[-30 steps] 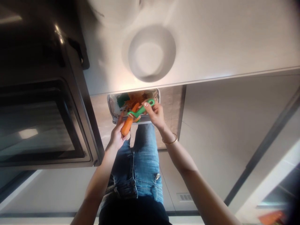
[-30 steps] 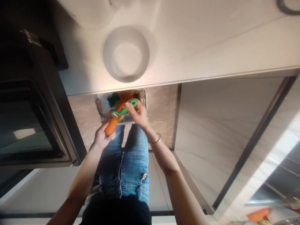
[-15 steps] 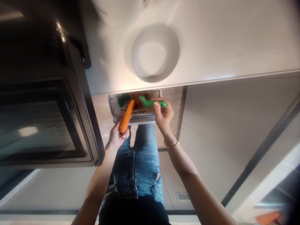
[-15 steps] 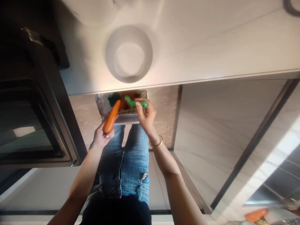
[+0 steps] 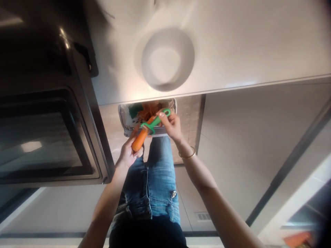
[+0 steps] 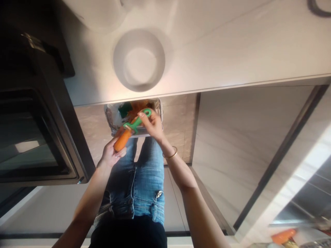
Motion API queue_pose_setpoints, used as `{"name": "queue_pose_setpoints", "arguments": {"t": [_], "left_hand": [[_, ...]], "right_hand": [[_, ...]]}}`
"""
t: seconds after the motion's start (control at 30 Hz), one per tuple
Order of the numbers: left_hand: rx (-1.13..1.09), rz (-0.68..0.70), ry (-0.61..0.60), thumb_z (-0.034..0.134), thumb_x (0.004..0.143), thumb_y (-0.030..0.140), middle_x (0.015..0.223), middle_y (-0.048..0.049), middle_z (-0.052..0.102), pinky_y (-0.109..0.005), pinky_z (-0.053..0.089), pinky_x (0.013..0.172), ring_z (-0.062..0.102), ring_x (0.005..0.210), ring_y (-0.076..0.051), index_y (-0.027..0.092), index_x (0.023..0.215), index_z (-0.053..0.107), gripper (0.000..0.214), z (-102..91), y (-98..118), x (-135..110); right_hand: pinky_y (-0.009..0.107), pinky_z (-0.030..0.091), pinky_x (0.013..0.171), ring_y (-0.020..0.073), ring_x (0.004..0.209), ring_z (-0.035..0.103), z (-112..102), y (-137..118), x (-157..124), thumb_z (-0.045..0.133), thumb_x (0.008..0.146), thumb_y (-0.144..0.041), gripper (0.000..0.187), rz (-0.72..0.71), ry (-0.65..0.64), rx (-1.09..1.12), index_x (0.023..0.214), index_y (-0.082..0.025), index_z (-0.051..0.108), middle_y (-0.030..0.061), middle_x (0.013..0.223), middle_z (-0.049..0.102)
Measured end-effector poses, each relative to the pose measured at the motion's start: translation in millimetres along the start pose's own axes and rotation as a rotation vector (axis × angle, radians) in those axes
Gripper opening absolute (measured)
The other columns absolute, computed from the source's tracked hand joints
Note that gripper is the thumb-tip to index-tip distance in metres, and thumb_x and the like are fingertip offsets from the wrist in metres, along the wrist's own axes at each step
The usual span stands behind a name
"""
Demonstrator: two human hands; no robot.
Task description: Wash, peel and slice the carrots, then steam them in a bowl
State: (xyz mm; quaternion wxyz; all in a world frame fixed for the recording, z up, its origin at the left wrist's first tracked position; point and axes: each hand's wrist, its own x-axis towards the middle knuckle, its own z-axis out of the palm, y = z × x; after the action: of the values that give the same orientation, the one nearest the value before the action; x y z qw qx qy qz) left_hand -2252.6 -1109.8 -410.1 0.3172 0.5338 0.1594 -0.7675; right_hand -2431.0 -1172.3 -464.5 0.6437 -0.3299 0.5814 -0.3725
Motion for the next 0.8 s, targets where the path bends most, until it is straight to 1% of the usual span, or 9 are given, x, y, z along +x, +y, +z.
{"name": "queue_pose_setpoints", "arguments": {"t": [0.1,0.13,0.2,0.3,0.43,0.53,0.63,0.73,0.8], "left_hand": [[0.012,0.019,-0.009,0.052,0.094,0.028,0.104,-0.0063,0.074,-0.02,0.018,0.031,0.031,0.029,-0.002,0.034,0.146,0.044,0.052,-6.8,1.5,-4.0],[0.021,0.029,-0.019,0.052,0.095,0.029,0.111,-0.0078,0.073,-0.02,0.018,0.031,0.03,0.03,-0.001,0.035,0.145,0.046,0.051,-8.1,1.7,-4.8],[0.046,0.062,-0.039,0.052,0.095,0.031,0.118,-0.0093,0.072,-0.021,0.018,0.031,0.029,0.031,-0.001,0.035,0.144,0.048,0.05,-9.6,1.7,-5.0],[0.093,0.12,-0.042,0.053,0.095,0.031,0.111,-0.0084,0.073,-0.022,0.02,0.033,0.03,0.033,-0.002,0.034,0.146,0.047,0.051,-10.6,0.6,-2.2],[0.131,0.203,-0.011,0.053,0.095,0.026,0.081,-0.0022,0.07,-0.022,0.021,0.036,0.034,0.034,-0.005,0.031,0.148,0.045,0.054,-10.6,-1.7,3.8],[0.141,0.276,-0.008,0.058,0.093,0.028,0.066,0.0024,0.062,-0.022,0.019,0.035,0.033,0.033,-0.006,0.031,0.144,0.048,0.053,-9.6,-2.4,5.9],[0.148,0.312,-0.024,0.059,0.092,0.03,0.065,0.0035,0.061,-0.022,0.016,0.034,0.031,0.032,-0.006,0.033,0.142,0.049,0.051,-9.5,-1.7,4.4],[0.159,0.301,-0.056,0.052,0.095,0.027,0.07,0.0021,0.064,-0.022,0.016,0.035,0.033,0.033,-0.006,0.034,0.141,0.051,0.047,-11.3,-0.8,1.5],[0.147,0.301,-0.061,0.049,0.096,0.024,0.073,0.0016,0.066,-0.022,0.018,0.036,0.035,0.033,-0.006,0.034,0.139,0.053,0.045,-12.1,-0.9,1.2]], "right_hand": [[0.033,0.057,0.074,0.0181,0.077,0.068,-18.7,13.2,19.2,0.061,0.09,-0.059,0.037,-0.129,0.111,-0.263,0.094,-0.023,0.067,0.0039,0.088,0.073],[0.035,0.057,0.082,0.0203,0.087,0.07,-24.0,17.8,24.2,0.061,0.091,-0.054,0.032,-0.183,0.103,-0.379,0.096,-0.023,0.068,0.0051,0.094,0.074],[0.04,0.054,0.096,0.0232,0.104,0.069,-31.5,25.8,29.7,0.061,0.094,-0.043,0.022,-0.28,0.019,-0.6,0.1,-0.024,0.071,0.0072,0.107,0.075],[0.043,0.052,0.103,0.0246,0.115,0.066,-35.6,30.9,24.4,0.057,0.097,-0.031,0.021,-0.364,-0.05,-0.773,0.11,-0.024,0.072,0.0085,0.122,0.072],[0.046,0.052,0.104,0.0258,0.118,0.065,-34.3,27.2,4.9,0.053,0.098,-0.026,0.028,-0.404,0.009,-0.833,0.12,-0.025,0.071,0.0086,0.128,0.069],[0.045,0.053,0.103,0.0242,0.116,0.065,-30.9,26.0,-4.3,0.048,0.098,-0.017,0.033,-0.432,-0.115,-0.894,0.119,-0.027,0.072,0.0069,0.131,0.068],[0.043,0.054,0.1,0.0238,0.113,0.064,-25.0,26.6,-6.2,0.046,0.097,-0.012,0.037,-0.433,-0.21,-0.936,0.118,-0.027,0.072,0.0067,0.131,0.068],[0.042,0.055,0.097,0.0243,0.11,0.065,-17.8,23.1,-6.6,0.048,0.099,-0.019,0.031,-0.438,-0.158,-0.902,0.118,-0.025,0.071,0.0083,0.122,0.071],[0.04,0.055,0.096,0.0234,0.108,0.066,-14.0,18.1,-8.3,0.049,0.101,-0.027,0.027,-0.468,-0.023,-0.844,0.118,-0.025,0.07,0.0083,0.115,0.072]]}}
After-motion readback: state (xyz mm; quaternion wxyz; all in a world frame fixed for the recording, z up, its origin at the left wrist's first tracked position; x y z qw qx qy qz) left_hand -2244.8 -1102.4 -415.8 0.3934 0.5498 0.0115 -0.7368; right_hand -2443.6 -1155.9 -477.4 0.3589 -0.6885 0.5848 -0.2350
